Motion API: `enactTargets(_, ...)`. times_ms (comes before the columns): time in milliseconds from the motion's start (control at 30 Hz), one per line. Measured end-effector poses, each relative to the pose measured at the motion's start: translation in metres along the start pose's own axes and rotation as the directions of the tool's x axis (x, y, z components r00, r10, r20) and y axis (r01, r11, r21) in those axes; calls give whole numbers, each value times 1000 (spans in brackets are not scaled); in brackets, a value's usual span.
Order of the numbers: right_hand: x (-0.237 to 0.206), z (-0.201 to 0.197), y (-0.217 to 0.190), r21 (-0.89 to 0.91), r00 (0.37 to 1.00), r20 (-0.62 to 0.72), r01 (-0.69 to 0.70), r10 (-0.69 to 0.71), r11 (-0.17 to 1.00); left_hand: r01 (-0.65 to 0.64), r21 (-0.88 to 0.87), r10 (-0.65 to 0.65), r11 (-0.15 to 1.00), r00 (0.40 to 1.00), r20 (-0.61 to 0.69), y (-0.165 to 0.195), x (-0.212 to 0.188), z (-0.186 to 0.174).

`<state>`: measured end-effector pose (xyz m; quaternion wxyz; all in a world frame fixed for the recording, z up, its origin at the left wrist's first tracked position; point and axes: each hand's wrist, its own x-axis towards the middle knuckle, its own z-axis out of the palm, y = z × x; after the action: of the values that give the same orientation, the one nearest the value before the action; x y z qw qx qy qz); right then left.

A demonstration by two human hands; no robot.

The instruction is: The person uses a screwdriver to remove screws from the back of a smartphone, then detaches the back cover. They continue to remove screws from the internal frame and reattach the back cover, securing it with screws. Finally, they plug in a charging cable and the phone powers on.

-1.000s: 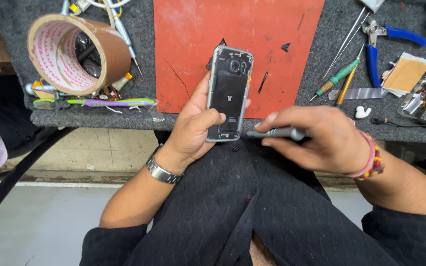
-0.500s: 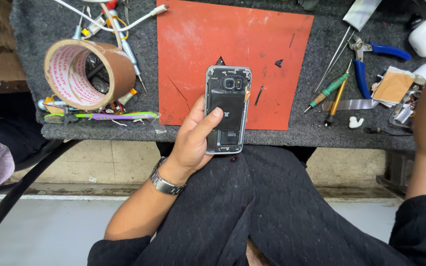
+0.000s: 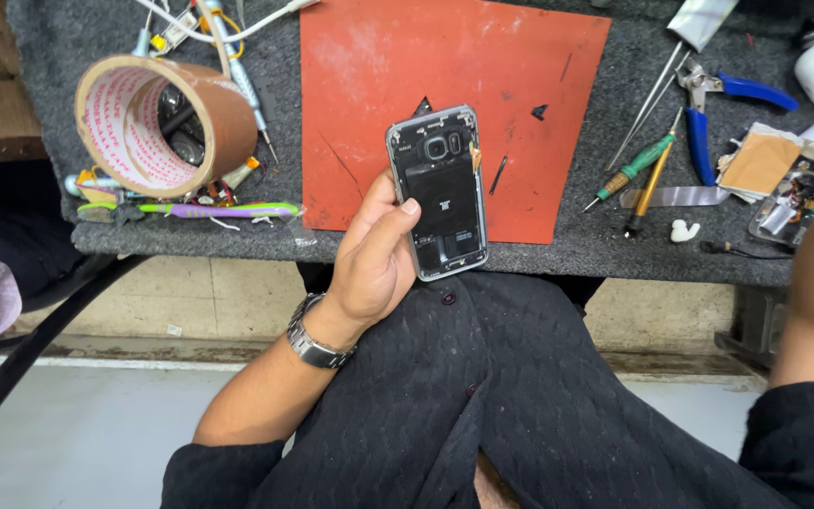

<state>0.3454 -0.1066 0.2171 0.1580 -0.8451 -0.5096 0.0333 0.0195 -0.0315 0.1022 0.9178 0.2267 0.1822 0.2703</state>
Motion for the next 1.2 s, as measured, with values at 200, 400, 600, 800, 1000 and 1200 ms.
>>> enactTargets(200, -43, 32, -35, 757, 861, 479, -503, 170, 416, -22, -23, 22, 1000, 1000, -2, 0, 0, -3)
enactTargets(400, -89, 93, -55, 660, 660, 751, -751, 2, -12, -51, 31, 52, 998, 998, -41, -10, 4, -5)
enactTargets(600, -108, 106, -66, 627, 687, 716, -710, 121, 320, -35, 30, 35, 999, 999, -25, -16, 5, -8)
enactTargets(800, -118, 109, -79, 701, 813, 566, -560, 133, 441, -89, 169, 96, 982, 995, -29, -17, 3, -9)
enactTargets(1000, -118, 103, -91, 643, 902, 408, -392, 138, 658, -90, 188, 107, 978, 991, -84, -18, 2, -8)
enactTargets(1200, -115, 103, -88, 717, 917, 384, -373, 113, 589, -111, 218, 125, 970, 991, -52, -18, -2, -8)
